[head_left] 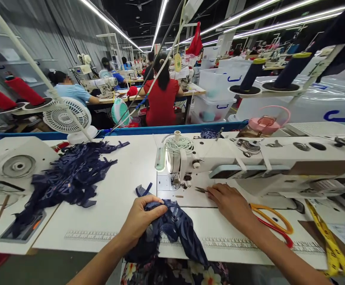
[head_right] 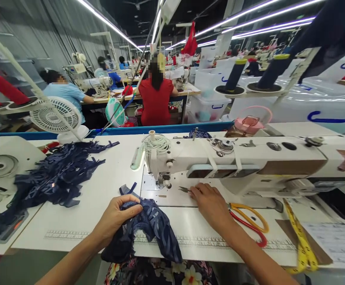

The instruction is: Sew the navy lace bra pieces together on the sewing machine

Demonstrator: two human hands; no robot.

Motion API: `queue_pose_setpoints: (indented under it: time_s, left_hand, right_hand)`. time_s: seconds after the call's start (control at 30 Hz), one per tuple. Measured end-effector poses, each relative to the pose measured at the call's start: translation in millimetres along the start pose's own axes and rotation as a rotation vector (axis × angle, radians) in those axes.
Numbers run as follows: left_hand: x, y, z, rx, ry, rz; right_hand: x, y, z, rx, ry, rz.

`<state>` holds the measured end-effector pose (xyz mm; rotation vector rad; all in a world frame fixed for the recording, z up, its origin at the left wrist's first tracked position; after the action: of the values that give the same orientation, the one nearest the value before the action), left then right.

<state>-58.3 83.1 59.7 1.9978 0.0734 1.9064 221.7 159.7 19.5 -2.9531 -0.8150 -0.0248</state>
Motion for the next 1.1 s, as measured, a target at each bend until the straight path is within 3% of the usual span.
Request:
queue_pose_setpoints:
  time_s: [0.1, 0.2, 0.3, 0.4, 0.57, 0.9, 1.0, 1.1]
  left_hand:
    - [2, -2, 5, 0.042, -0.007, 0.047]
    - [4, -2, 8, 0.056, -0.119, 0.115]
    - [6, -1, 10, 0.032, -0.263, 0.164]
    - [8, 1, 13, 0.046, -0.375, 0.213]
    - [11, 4, 17, 0.124, -0.532, 0.323]
    - [8, 7, 20, 0.179, -0.628, 0.436]
    - [8, 8, 19, 0.181, -0.641, 0.432]
    - [8, 10, 12, 0.165, -0.577, 0.396]
  right_hand:
    - [-1, 2, 6, 0.008, -0.042, -0.039]
    - [-15, 5, -9, -0.04, -0.382, -0.014]
    - [-40, 8, -34, -0.214, -0.777, -0.039]
    - [-68, 11, -57, -0.376, -0.895, -0.076]
    - [-94, 8, -71, -0.422, -0.826, -0.098]
    - [-102, 2, -68, -0.424, -0.788, -0.101]
    - [-91, 4, -60, -0.357, -0.644, -0.082]
    - [-64, 5, -41, -0.27, -0.311, 0.045]
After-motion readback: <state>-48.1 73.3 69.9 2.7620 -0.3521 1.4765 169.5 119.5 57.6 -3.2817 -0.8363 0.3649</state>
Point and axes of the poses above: each hand's wrist, its own y-axis away from the middle knuckle, its own z-axis out of the palm, x = y × z, the point moved 3 cm from there along -y, towards the middle knuckle, and after that the axes turned 14 degrees about -x, right-handed, at the moved point
